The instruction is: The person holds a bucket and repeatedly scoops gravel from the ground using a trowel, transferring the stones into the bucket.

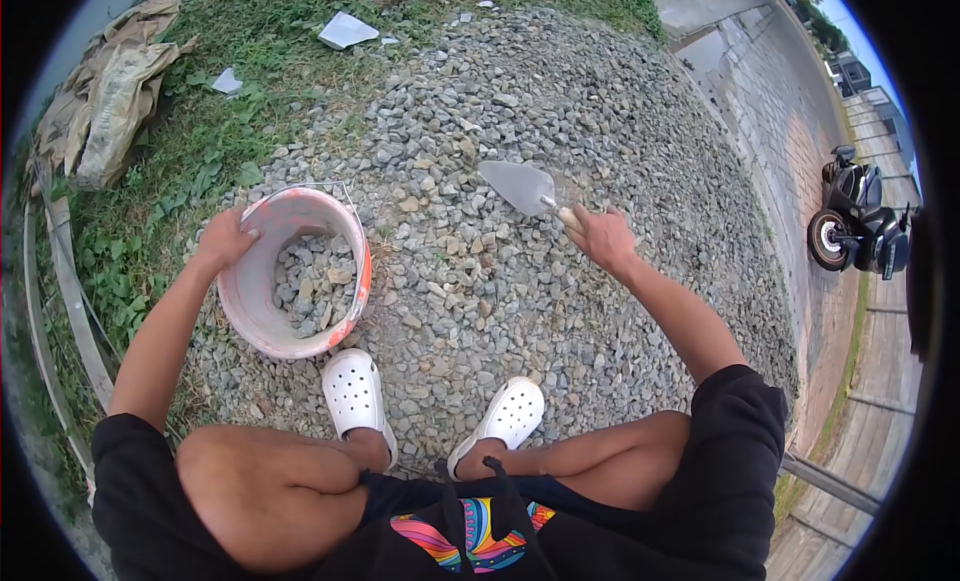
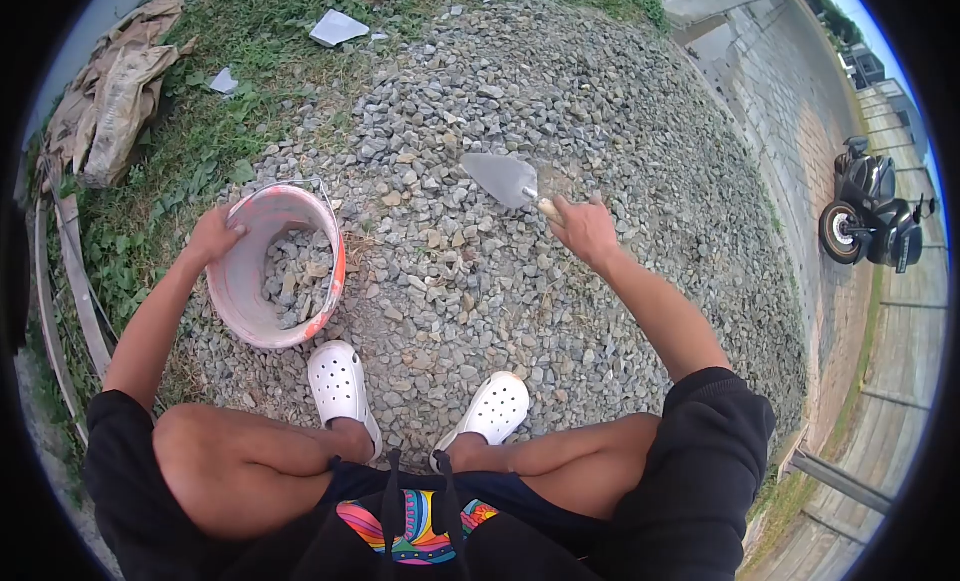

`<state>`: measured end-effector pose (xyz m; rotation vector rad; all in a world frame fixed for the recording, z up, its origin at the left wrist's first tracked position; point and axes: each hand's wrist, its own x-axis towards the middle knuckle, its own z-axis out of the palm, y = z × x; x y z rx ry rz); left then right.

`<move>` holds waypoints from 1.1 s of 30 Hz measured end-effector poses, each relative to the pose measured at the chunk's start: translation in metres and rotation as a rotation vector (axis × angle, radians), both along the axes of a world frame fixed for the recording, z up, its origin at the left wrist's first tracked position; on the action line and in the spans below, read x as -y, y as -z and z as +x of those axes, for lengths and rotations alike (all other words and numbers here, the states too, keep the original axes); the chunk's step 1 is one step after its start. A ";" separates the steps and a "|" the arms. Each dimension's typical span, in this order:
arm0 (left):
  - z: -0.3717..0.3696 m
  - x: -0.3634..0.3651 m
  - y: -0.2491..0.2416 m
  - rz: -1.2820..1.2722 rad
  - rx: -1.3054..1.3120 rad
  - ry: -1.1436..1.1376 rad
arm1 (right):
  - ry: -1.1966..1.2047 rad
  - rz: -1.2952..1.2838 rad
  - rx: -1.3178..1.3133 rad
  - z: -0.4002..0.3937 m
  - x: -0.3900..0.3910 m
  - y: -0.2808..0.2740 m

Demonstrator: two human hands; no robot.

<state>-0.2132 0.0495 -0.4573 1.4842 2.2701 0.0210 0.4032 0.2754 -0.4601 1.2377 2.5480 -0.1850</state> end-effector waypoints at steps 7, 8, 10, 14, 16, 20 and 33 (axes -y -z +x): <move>0.032 -0.007 -0.058 -0.260 -0.334 0.196 | -0.174 -0.042 0.049 -0.008 0.037 -0.011; 0.036 -0.008 -0.069 -0.394 -0.453 0.312 | -0.291 -0.072 0.092 -0.015 0.035 -0.017; 0.027 -0.012 -0.077 -0.428 -0.496 0.367 | -0.278 -0.108 0.111 -0.024 0.036 -0.018; 0.020 -0.033 -0.085 -0.500 -0.416 0.369 | -0.218 -0.071 0.009 -0.022 0.025 -0.022; 0.020 -0.035 -0.076 -0.443 -0.386 0.324 | -0.231 0.030 -0.011 -0.024 0.014 -0.037; 0.013 -0.031 -0.048 -0.381 -0.481 0.374 | -0.098 0.118 -0.055 -0.020 -0.004 -0.036; 0.023 0.001 -0.055 -0.068 -0.219 0.121 | -0.115 0.171 0.059 -0.057 -0.014 -0.018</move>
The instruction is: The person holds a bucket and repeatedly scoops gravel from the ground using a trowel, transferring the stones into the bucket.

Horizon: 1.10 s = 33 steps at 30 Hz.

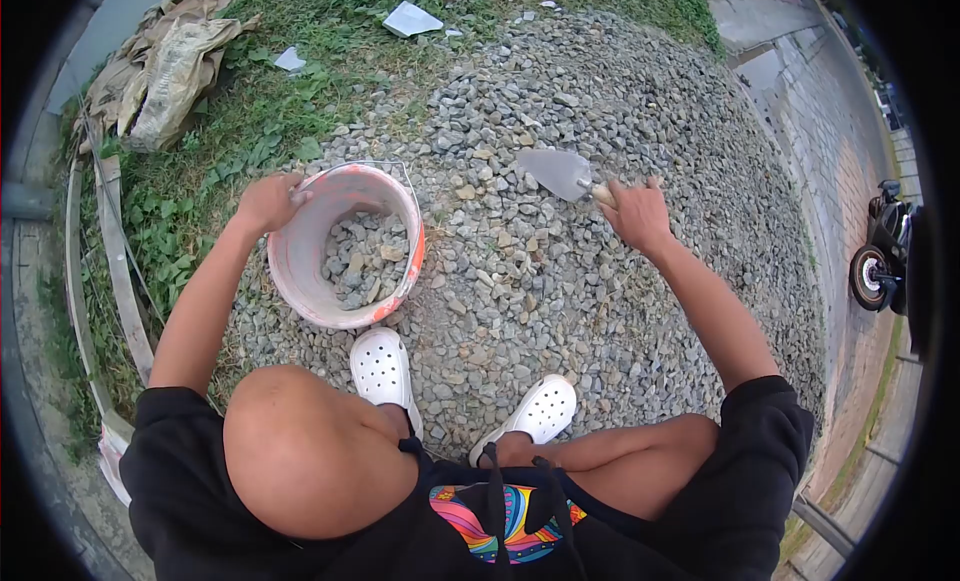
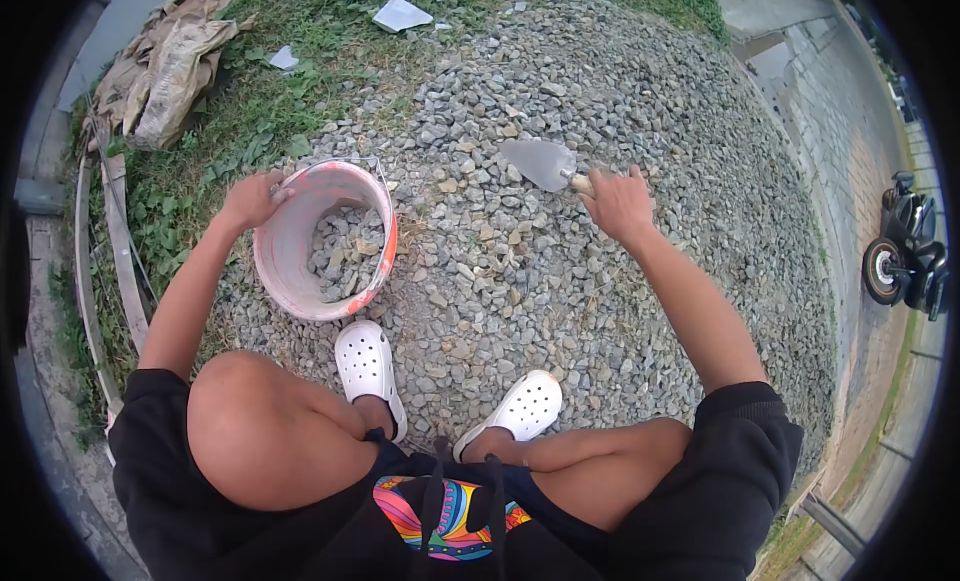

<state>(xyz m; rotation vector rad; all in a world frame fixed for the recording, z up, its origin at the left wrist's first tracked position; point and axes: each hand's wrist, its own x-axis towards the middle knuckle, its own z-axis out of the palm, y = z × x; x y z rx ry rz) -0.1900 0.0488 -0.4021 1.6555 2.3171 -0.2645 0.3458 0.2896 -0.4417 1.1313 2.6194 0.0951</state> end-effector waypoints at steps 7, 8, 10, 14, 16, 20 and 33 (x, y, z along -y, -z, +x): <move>0.018 0.081 0.060 0.569 0.062 -0.359 | -0.016 -0.038 0.021 -0.008 0.004 0.027; 0.017 0.096 0.064 0.643 0.257 -0.502 | 0.010 -0.070 0.037 -0.012 0.005 0.026; 0.012 0.118 0.068 0.743 0.408 -0.649 | 0.014 -0.093 0.016 -0.021 0.002 0.025; -0.002 0.124 0.078 0.763 0.361 -0.744 | 0.001 -0.047 -0.002 -0.027 0.004 0.021; -0.009 0.130 0.084 0.738 0.390 -0.755 | 0.040 -0.070 0.048 -0.034 0.009 0.002; -0.033 0.152 0.113 0.813 0.525 -0.751 | 0.102 -0.045 0.064 -0.037 0.016 -0.007; 0.037 0.083 0.043 0.399 0.218 -0.762 | 0.165 -0.188 0.062 -0.015 0.016 -0.011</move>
